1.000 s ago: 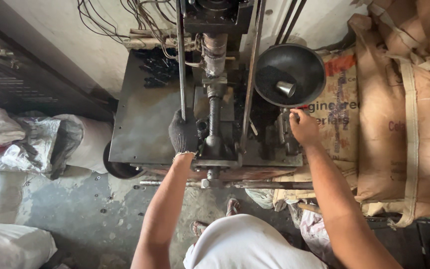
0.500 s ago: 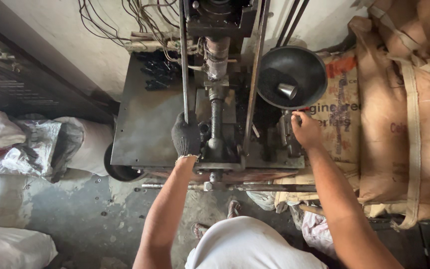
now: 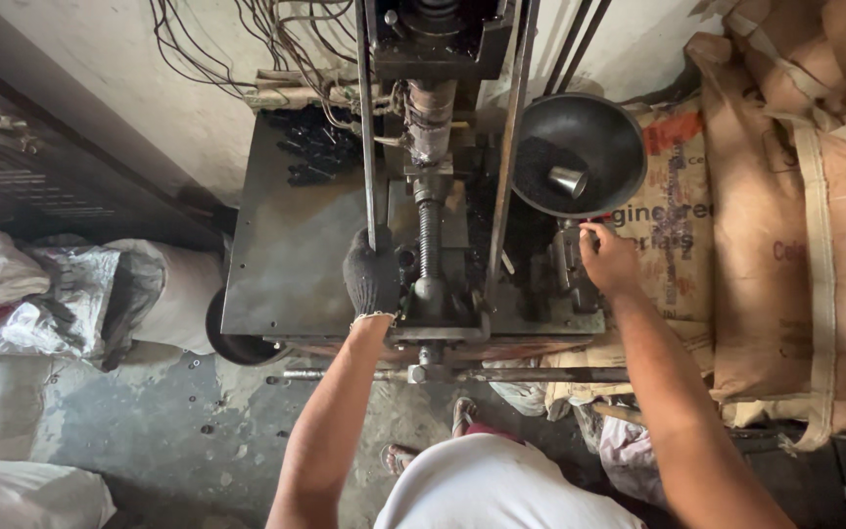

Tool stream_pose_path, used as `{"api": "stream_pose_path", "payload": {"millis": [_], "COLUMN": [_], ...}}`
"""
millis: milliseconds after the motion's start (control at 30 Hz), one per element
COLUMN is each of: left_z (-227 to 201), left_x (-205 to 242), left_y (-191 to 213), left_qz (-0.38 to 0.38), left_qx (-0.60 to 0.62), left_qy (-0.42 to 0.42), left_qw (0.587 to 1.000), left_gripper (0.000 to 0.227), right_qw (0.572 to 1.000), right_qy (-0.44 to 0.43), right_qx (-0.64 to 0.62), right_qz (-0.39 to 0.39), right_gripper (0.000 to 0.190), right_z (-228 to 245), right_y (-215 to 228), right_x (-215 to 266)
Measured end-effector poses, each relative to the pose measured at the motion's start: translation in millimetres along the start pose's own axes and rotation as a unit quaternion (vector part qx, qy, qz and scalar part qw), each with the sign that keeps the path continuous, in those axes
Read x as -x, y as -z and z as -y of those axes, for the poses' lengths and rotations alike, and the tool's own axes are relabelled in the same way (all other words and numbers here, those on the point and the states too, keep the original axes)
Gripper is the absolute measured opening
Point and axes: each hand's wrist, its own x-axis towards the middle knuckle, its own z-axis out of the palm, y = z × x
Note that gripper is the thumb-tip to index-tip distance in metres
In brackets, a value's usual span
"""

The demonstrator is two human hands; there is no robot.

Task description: The person operates a manual press machine by placing small metal pieces into a mold, pulling a lever to activate the press, and removing the formed parts. The person repeats this cycle multiple times, handling the metal pieces and operating the lever with both hands.

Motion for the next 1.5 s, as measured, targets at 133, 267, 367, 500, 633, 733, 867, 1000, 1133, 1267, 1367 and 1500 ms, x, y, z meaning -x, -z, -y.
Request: {"api": "stream_pose_path", "payload": {"millis": [133, 267, 367, 500, 633, 733, 867, 1000, 1133, 1267, 1367, 1500], "left_z": [1, 3, 3, 0, 0, 1, 2, 5, 5, 3, -1, -9], "left_x": [-1, -2, -2, 0, 0, -1, -4, -4, -4, -4, -1, 2], "left_y": [-1, -3, -2, -1, 1, 0, -1, -3, -3, -1, 1, 5], "left_qz": [-0.006, -0.007, -0.002, -0.004, 0.009, 0.011, 0.011, 0.016, 0.006, 0.011, 0.017, 0.026], "left_qx": [-0.011, -0.024, -0.019, -0.009, -0.006, 0.016, 0.002, -0.003, 0.008, 0.001, 0.004, 0.010], "left_qy": [-0.005, -0.005, -0.013, -0.026, -0.015, -0.007, -0.020, -0.002, -0.020, -0.014, -0.004, 0.016], "left_qw": [1.000, 1.000, 1.000, 1.000, 1.000, 1.000, 1.000, 1.000, 1.000, 1.000, 1.000, 0.999], "left_gripper": [0.040, 0.039, 0.039, 0.038, 0.039, 0.040, 0.040, 0.041, 0.040, 0.038, 0.035, 0.035], "right_qw": [0.999, 0.998, 1.000, 0.997, 0.997, 0.995, 0.995, 0.992, 0.990, 0.991, 0.992, 0.996], "right_qy": [0.033, 0.056, 0.011, 0.068, 0.073, 0.092, 0.090, 0.106, 0.116, 0.107, 0.100, -0.066], "right_qx": [0.000, -0.016, -0.016, -0.026, -0.016, -0.010, -0.018, -0.013, -0.020, -0.028, -0.025, -0.060], "right_qz": [-0.008, -0.020, 0.004, -0.029, -0.029, -0.038, -0.048, -0.061, -0.073, -0.078, -0.077, 0.015], "right_gripper": [0.027, 0.026, 0.027, 0.024, 0.024, 0.024, 0.024, 0.024, 0.025, 0.026, 0.028, 0.034], "right_z": [0, 5, 11, 13, 8, 2, -4, -10, -12, -2, 12, 24], "right_y": [2, 6, 9, 11, 8, 4, 0, -5, -5, -1, 9, 22], "right_x": [1, 2, 4, 6, 5, 3, 1, -1, -3, 1, 6, 14]}}
